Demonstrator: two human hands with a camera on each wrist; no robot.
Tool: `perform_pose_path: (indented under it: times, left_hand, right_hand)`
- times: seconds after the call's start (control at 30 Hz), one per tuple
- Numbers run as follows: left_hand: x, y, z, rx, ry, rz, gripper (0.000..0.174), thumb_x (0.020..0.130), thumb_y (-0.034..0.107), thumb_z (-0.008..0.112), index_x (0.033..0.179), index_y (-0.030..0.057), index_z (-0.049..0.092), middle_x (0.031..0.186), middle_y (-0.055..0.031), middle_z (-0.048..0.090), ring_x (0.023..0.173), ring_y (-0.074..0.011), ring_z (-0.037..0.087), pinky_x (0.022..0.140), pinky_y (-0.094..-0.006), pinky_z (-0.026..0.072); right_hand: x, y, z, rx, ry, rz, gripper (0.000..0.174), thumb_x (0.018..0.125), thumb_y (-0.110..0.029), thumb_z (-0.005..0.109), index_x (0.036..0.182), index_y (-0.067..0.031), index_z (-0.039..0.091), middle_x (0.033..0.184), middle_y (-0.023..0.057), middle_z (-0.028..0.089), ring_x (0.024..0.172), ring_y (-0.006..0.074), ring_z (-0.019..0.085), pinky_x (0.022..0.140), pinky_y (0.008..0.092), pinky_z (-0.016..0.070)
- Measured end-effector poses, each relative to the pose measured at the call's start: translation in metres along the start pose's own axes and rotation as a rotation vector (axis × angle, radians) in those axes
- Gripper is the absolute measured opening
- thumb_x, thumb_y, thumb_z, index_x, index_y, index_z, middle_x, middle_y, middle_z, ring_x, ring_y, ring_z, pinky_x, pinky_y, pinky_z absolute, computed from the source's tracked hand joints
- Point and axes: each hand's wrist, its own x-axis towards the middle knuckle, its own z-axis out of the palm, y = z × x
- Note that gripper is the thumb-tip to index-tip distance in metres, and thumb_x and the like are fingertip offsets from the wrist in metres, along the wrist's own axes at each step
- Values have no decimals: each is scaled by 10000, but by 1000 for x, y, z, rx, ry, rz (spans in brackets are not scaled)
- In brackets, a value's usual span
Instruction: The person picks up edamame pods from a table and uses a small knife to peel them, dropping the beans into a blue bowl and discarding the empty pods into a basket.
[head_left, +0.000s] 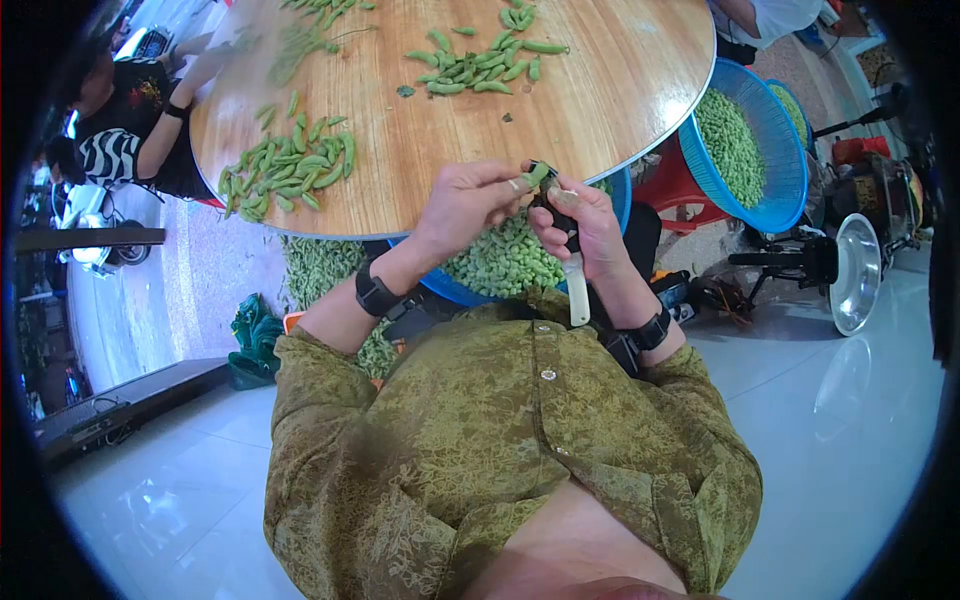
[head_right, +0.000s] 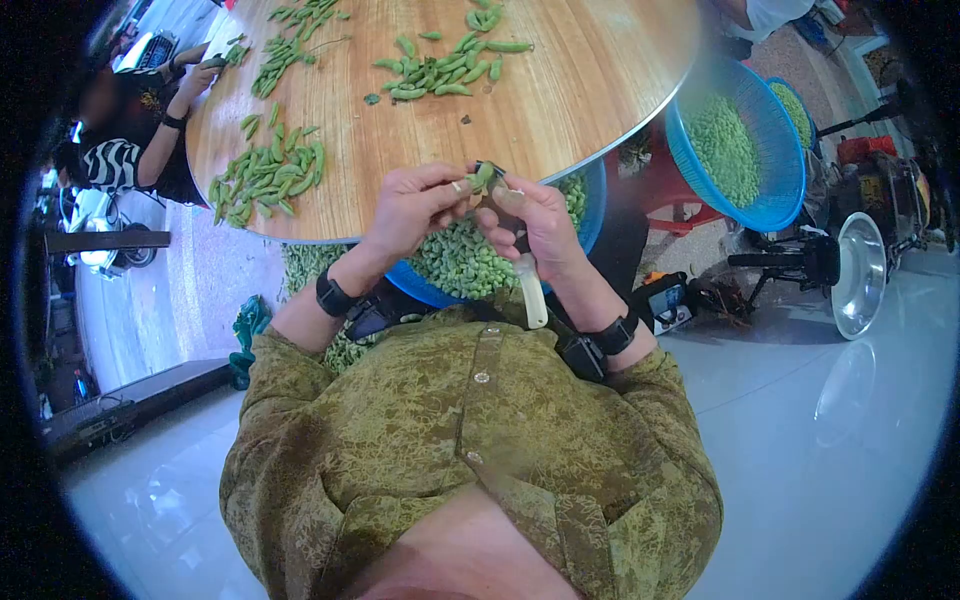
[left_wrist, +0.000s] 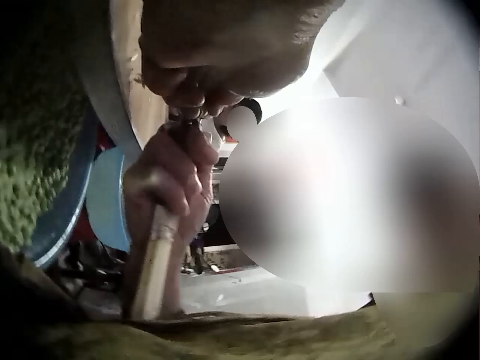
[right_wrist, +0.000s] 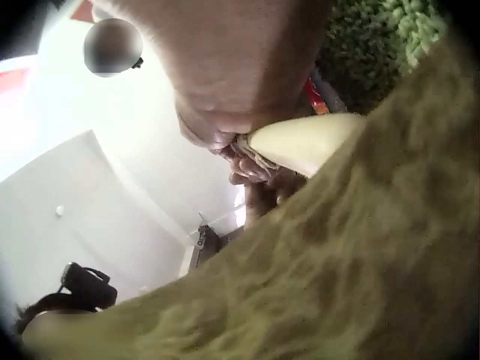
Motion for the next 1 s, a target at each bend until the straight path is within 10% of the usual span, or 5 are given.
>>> perform_pose_path:
  times: [0.1,0.5,0.7,1.0]
  left_hand:
    - [0,-12,-10,-254,-116,-105,152,929,129,567,988,38,673,724,-13,621,551,-15,509,445,-151,337]
    - [-25,-22,14,573,60,465,173,911,70,528,1017,-12,637,709,-75,591,601,-133,567,556,-268,464]
    - [-28,-24,15,712,27,409,116,842,63,563,914,-15,610,679,-154,555,605,-173,573,553,-319,451]
    - [-27,-61,11,620,-8,317,188,741,79,572,893,-21,620,737,-224,601,608,-258,583,593,-380,475]
  right_hand:
    - [-4,-1,-4,-72,-24,-36,286,949,-153,501,1195,-19,559,780,50,589,519,66,464,394,181,337]
    - [-3,7,-12,-1387,163,-631,348,760,-19,668,1090,16,562,760,77,547,654,157,521,599,273,437]
    - [-2,12,-4,-1486,94,-729,312,730,-32,641,1020,20,537,857,187,554,761,364,587,654,396,481]
    - [-7,16,-14,-1613,-69,-701,246,716,-5,609,945,10,522,780,203,533,677,406,558,561,453,465]
